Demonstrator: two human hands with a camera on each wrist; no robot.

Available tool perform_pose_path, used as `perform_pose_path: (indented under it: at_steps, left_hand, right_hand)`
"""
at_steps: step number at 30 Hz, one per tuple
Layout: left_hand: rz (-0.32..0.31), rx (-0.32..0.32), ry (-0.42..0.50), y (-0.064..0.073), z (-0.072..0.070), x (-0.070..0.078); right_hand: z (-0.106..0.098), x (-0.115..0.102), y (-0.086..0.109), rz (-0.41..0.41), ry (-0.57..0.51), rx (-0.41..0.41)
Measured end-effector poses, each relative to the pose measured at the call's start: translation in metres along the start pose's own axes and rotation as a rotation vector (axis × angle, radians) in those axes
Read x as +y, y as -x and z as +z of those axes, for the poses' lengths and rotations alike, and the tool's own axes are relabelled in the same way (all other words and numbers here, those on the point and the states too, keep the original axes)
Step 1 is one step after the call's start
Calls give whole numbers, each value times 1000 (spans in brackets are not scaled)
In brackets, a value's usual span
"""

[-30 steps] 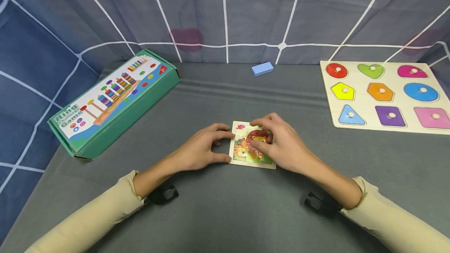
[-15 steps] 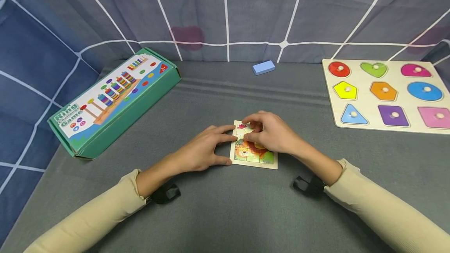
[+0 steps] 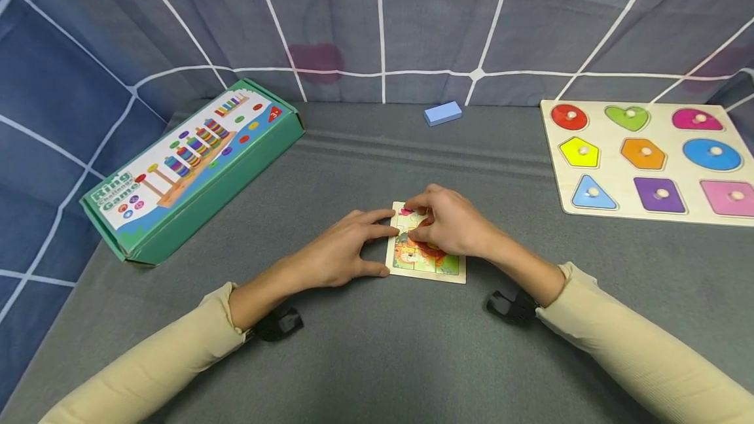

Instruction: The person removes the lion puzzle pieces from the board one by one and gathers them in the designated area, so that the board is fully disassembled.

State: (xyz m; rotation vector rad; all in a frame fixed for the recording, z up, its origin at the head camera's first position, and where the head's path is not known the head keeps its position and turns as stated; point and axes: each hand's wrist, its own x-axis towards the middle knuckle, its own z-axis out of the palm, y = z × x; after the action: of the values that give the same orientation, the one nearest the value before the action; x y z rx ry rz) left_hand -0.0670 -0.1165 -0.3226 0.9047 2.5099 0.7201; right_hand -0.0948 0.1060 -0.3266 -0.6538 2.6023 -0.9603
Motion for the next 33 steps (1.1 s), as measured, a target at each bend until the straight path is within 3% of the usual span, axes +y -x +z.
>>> perform_pose_path:
  at_steps: [12, 22, 33]
  left_hand:
    - [4, -4, -4, 0, -1, 0]
    - [2, -15, -6, -2, -2, 0]
    - [-4, -15, -16, -2, -1, -1]
  right_hand:
    - [0, -5, 0, 49, 6, -15]
    - [3, -3, -1, 2, -56, 27]
    - [4, 0, -1, -31, -44, 64]
